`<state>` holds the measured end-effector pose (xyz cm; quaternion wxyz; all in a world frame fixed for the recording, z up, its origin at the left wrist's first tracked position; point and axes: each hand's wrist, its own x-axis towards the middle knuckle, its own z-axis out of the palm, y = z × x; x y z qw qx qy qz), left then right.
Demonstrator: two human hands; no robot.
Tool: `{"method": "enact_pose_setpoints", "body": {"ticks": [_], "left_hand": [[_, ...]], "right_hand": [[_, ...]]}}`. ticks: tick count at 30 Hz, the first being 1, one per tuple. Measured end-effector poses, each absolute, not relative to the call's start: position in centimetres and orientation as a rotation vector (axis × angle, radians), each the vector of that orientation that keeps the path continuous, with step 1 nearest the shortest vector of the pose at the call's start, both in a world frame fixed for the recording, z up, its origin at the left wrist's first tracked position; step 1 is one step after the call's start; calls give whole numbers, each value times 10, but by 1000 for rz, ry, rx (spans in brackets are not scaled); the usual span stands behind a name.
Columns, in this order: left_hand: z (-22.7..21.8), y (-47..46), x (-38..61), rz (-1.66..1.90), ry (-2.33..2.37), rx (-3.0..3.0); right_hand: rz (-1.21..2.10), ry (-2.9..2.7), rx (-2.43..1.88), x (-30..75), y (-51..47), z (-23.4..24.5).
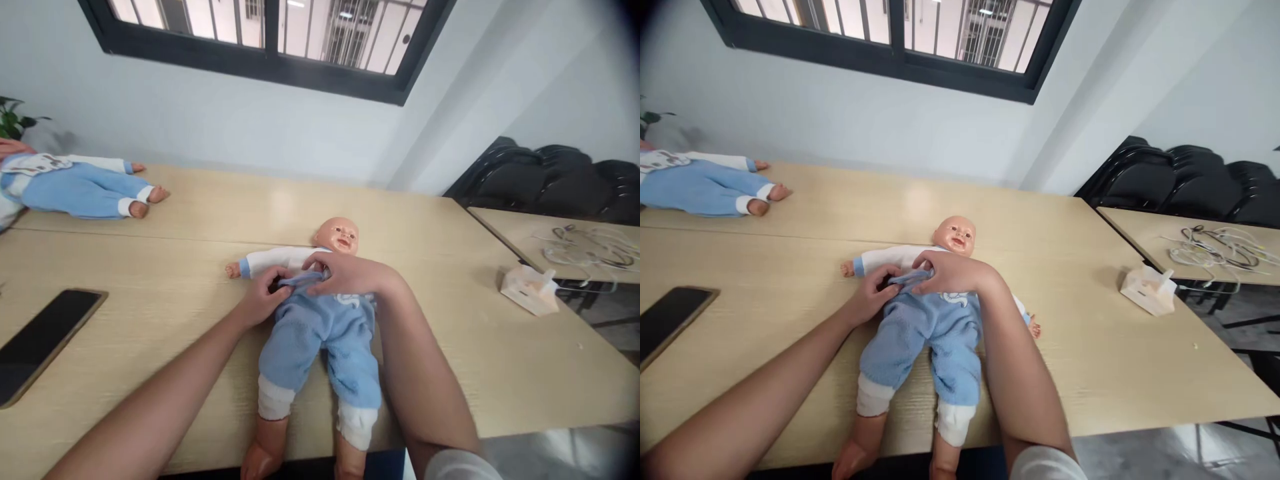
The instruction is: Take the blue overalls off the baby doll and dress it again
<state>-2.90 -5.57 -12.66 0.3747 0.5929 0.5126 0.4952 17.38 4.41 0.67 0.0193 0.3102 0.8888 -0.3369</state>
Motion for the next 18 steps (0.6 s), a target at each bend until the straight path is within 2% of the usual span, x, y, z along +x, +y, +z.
{"method": "enact_pose_setpoints", "body": {"ticks": [10, 13, 18], "left_hand": [[-127, -56, -33, 1252, 1112, 1437], [-125, -56, -28, 1320, 1271, 1486], [-120, -59, -23, 1705, 1630, 1678]], "right_hand": [[-910, 2731, 930, 170, 33, 17], [-873, 2760, 949, 167, 29, 18], [-803, 2778, 1010, 161, 20, 21]]}}
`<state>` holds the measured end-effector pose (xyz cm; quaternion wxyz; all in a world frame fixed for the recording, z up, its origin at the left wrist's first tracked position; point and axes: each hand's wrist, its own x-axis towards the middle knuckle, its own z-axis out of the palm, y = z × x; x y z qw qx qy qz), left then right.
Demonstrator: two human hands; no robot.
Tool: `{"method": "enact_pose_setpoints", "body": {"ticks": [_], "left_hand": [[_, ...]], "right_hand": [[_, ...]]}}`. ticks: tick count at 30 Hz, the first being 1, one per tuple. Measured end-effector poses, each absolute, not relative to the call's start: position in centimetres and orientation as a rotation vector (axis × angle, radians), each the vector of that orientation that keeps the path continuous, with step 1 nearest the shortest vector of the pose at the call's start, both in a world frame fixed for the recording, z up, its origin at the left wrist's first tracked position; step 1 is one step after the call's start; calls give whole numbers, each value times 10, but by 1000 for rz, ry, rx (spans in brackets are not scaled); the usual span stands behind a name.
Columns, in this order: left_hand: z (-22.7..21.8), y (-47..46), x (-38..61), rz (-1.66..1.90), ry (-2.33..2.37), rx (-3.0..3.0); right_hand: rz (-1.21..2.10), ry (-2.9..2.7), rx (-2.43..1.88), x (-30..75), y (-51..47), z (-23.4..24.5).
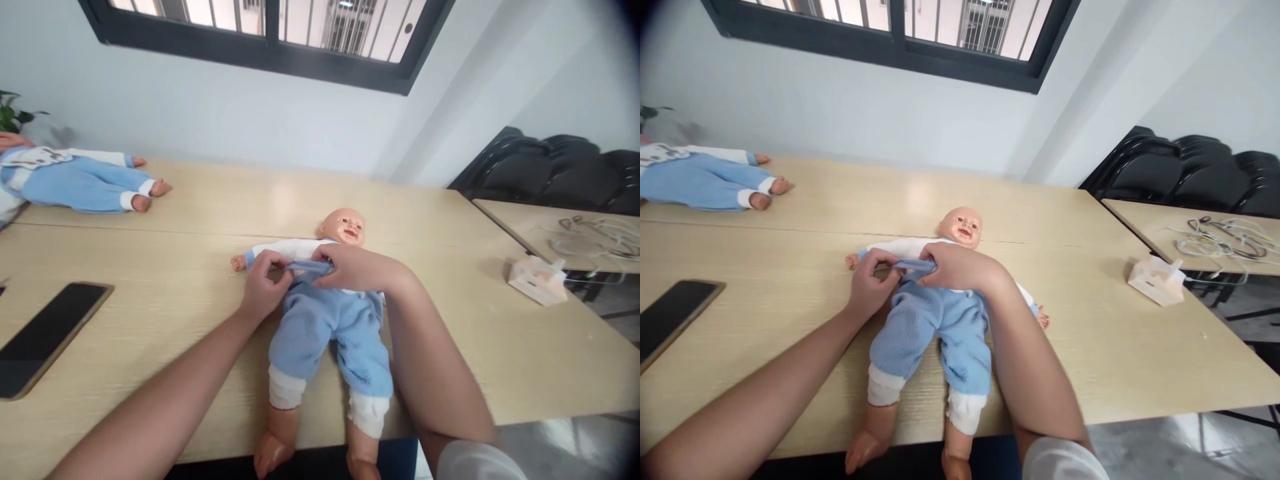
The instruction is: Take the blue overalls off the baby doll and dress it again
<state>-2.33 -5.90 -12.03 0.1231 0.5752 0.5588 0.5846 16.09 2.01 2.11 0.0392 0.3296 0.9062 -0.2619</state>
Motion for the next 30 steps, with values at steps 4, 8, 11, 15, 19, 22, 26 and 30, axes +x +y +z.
{"method": "enact_pose_setpoints", "body": {"ticks": [4, 8, 11, 15, 19, 22, 26, 30], "left_hand": [[-122, -60, -23, 1689, 1731, 1722], [-126, -58, -22, 1490, 1831, 1633], [-127, -58, -23, 1476, 1846, 1619], [-127, -58, -23, 1503, 1812, 1649], [-127, -57, -22, 1477, 1831, 1692], [-127, -56, -20, 1495, 1848, 1680], [-130, -56, -19, 1514, 1827, 1710], [-132, -56, -20, 1512, 1745, 1781]], "right_hand": [[-744, 2796, 1015, 159, 14, 23], [-768, 2952, 1150, 153, 22, 8], [-633, 3276, 1226, 140, 40, -18], [-502, 3296, 794, 113, 65, -53], [-223, 3093, 653, 90, 75, -62], [-118, 3137, 716, 88, 75, -57], [-191, 3254, 786, 98, 73, -58], [-366, 3220, 728, 102, 69, -70]]}}
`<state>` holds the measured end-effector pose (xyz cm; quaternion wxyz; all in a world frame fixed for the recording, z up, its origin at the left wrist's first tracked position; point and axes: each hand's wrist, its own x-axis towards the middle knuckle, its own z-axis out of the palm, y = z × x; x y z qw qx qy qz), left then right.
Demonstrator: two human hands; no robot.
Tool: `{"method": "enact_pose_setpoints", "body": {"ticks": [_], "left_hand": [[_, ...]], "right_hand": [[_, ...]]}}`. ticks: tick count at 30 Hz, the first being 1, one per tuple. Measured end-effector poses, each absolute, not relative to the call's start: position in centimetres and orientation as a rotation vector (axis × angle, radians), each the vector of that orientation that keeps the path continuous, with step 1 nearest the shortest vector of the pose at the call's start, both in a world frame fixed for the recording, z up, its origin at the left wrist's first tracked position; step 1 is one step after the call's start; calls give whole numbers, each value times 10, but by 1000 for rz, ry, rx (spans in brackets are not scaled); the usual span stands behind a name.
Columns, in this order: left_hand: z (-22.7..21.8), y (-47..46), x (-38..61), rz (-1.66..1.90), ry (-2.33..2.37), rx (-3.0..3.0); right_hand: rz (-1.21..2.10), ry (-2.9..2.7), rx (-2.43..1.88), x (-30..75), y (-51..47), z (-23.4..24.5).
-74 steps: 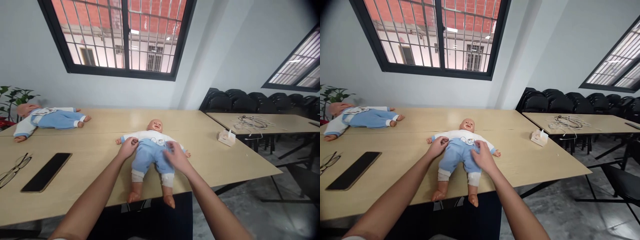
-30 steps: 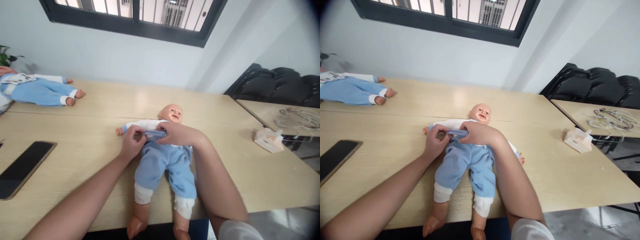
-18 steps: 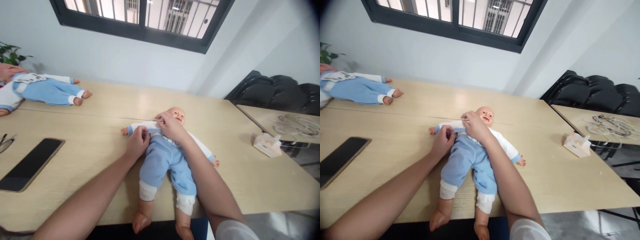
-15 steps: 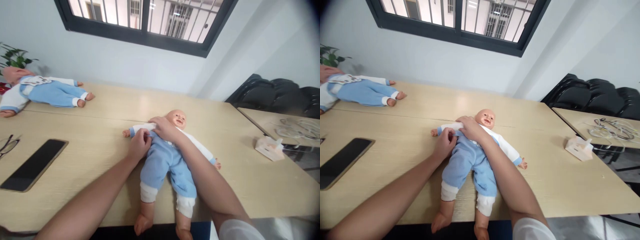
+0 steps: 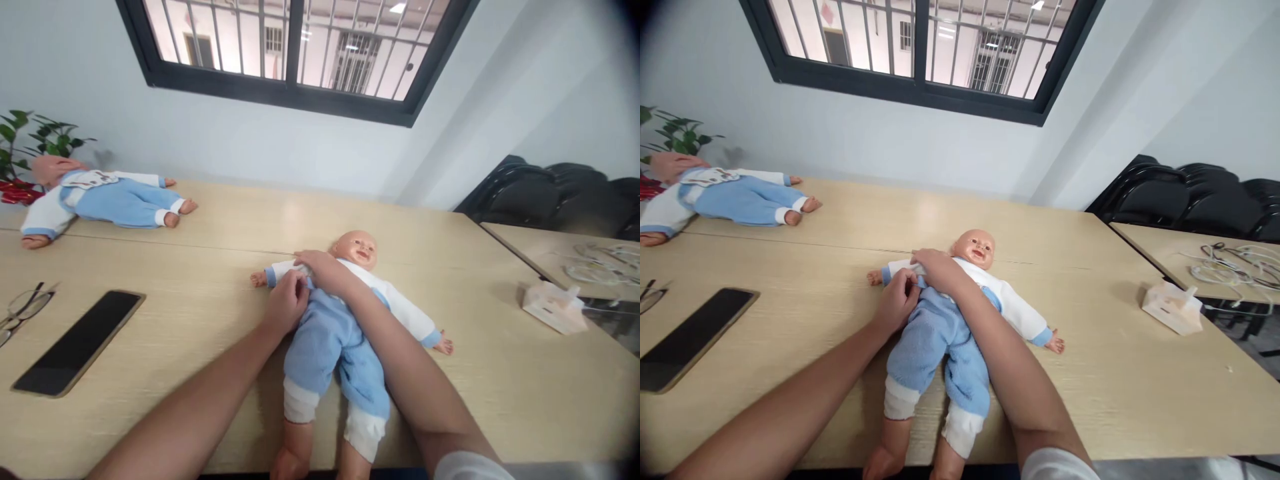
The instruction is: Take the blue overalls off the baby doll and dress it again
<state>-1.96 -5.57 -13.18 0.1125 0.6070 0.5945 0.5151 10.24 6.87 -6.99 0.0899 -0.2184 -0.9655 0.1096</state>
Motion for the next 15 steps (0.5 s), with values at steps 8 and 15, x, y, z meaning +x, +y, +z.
{"method": "enact_pose_setpoints", "body": {"ticks": [8, 15], "left_hand": [[-132, -56, -21, 1520, 1667, 1808], [-136, -58, -20, 1620, 1638, 1722]], "right_hand": [[123, -2931, -789, 100, 66, -55], [161, -2668, -757, 125, 70, -23]]}}
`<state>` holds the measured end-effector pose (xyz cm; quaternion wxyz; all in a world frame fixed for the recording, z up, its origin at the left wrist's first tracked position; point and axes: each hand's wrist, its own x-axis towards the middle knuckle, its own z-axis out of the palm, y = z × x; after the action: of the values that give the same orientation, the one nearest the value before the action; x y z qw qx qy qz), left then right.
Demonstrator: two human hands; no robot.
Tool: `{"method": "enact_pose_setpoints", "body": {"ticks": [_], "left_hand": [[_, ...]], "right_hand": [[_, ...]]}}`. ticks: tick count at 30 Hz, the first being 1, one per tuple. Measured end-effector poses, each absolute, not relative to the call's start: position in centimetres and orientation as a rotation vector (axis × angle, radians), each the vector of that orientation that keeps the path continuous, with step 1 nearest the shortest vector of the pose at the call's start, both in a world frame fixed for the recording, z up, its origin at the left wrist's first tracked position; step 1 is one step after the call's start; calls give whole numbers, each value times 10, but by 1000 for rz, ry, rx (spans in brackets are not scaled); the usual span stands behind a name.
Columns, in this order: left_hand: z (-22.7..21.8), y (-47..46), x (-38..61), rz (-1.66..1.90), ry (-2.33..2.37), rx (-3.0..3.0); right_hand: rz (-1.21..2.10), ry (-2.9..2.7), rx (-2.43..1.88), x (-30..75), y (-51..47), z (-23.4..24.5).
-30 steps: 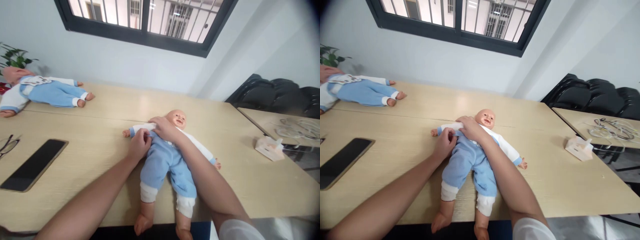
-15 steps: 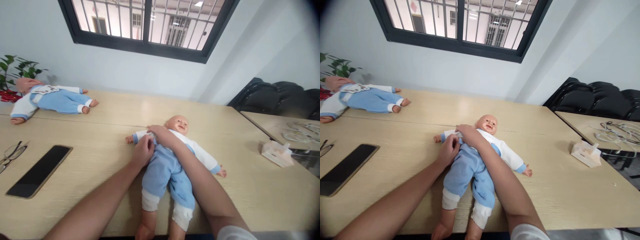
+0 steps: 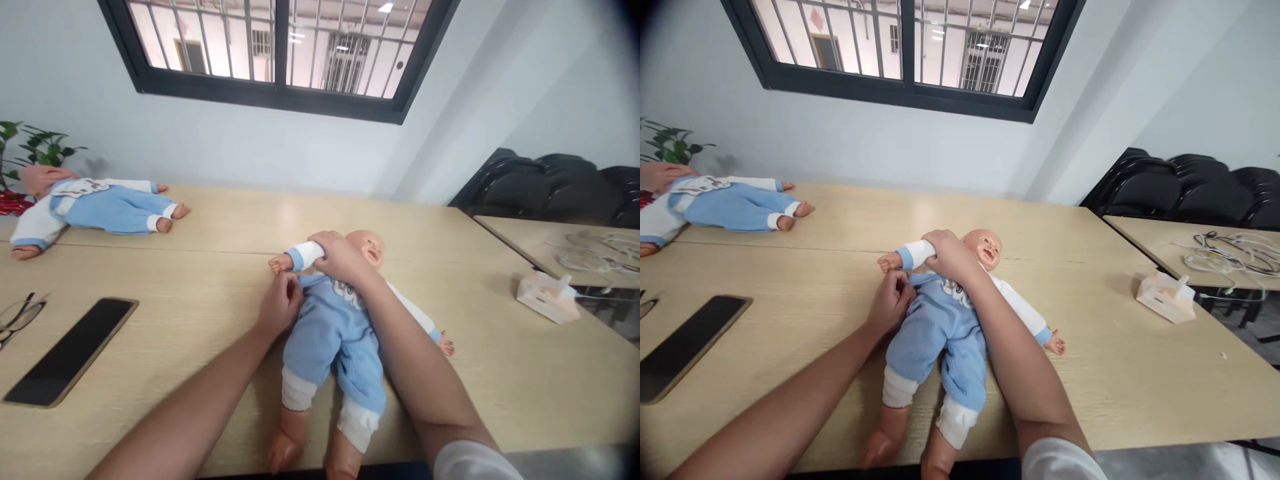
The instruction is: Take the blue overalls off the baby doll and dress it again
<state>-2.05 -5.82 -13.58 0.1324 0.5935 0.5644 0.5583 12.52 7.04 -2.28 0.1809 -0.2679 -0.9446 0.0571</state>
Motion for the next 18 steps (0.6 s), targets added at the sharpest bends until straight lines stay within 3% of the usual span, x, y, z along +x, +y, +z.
{"method": "enact_pose_setpoints", "body": {"ticks": [9, 18], "left_hand": [[-137, -57, -20, 2006, 1524, 1534], [-135, -43, -34, 1774, 1571, 1258]], "right_hand": [[192, -2713, -718, 155, 84, -7], [298, -2883, -685, 138, 65, -23]]}}
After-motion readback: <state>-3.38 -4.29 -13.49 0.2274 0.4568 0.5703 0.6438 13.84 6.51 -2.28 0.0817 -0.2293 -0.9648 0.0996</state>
